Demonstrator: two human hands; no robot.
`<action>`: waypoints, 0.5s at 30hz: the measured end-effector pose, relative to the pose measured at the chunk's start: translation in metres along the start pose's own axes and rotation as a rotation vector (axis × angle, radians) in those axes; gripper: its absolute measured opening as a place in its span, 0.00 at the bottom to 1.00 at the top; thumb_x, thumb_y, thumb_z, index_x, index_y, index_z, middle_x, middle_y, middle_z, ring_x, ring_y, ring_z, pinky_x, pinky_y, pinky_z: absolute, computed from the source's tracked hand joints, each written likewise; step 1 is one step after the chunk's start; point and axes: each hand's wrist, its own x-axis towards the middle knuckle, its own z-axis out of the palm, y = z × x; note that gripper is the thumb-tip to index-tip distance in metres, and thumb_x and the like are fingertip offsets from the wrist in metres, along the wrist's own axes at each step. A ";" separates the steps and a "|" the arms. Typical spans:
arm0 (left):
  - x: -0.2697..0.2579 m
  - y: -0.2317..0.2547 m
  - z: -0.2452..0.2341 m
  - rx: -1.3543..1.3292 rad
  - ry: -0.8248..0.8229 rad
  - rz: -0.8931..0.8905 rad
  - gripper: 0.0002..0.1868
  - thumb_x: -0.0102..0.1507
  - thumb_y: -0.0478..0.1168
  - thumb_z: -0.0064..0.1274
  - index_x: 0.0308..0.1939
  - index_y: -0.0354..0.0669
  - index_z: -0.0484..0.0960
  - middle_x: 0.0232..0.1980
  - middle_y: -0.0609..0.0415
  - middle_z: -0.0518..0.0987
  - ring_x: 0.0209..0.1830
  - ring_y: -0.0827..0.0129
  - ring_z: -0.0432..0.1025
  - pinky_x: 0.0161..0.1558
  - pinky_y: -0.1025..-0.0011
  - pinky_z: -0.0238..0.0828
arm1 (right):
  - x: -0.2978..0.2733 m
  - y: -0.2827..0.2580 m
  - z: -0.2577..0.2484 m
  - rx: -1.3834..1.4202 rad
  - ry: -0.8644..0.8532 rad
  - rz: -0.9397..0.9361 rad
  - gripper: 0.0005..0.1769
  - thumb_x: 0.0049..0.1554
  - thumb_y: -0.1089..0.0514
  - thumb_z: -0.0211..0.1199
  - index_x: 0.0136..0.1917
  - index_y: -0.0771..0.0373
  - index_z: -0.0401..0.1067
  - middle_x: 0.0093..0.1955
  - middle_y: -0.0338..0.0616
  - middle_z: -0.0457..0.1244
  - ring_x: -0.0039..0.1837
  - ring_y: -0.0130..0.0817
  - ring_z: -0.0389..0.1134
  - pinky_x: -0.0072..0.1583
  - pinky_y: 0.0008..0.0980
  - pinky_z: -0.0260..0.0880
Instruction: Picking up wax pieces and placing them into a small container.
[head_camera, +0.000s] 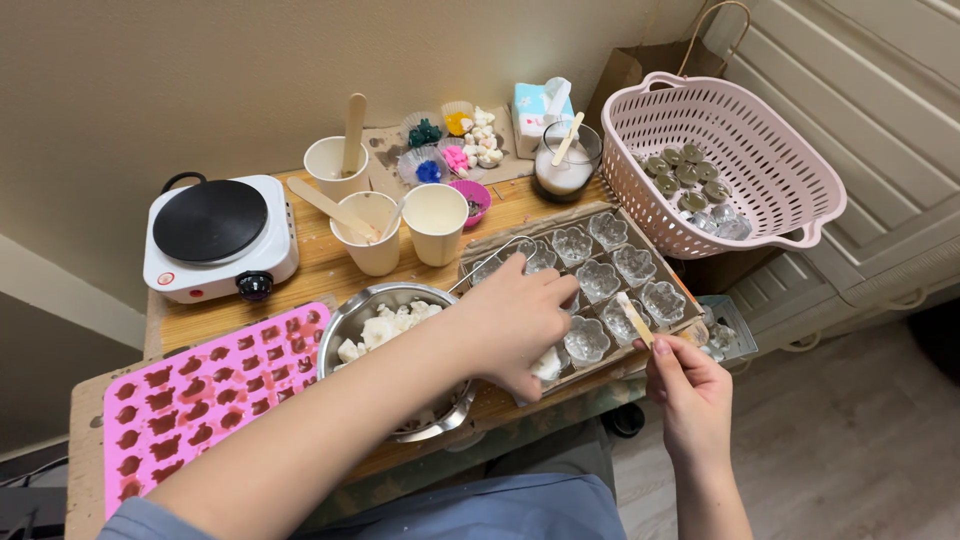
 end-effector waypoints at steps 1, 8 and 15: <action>-0.002 -0.002 -0.004 0.002 0.000 0.000 0.30 0.36 0.58 0.71 0.32 0.40 0.86 0.52 0.49 0.75 0.55 0.59 0.70 0.48 0.54 0.64 | -0.001 0.000 0.002 0.001 0.000 -0.002 0.14 0.66 0.59 0.57 0.53 0.72 0.77 0.31 0.30 0.55 0.33 0.17 0.48 0.35 0.21 0.47; -0.040 -0.024 -0.020 -0.242 0.307 -0.125 0.31 0.40 0.56 0.65 0.41 0.42 0.83 0.41 0.51 0.81 0.43 0.56 0.77 0.40 0.55 0.64 | -0.016 -0.024 0.042 0.214 -0.146 0.073 0.14 0.69 0.57 0.50 0.48 0.69 0.70 0.51 0.53 0.69 0.47 0.34 0.70 0.37 0.24 0.66; -0.100 -0.013 -0.040 -0.514 0.498 -0.453 0.30 0.47 0.52 0.65 0.49 0.42 0.78 0.34 0.46 0.83 0.37 0.53 0.82 0.41 0.62 0.77 | -0.027 -0.047 0.111 0.449 -0.553 0.109 0.12 0.69 0.57 0.50 0.48 0.68 0.68 0.72 0.65 0.63 0.71 0.53 0.68 0.58 0.45 0.77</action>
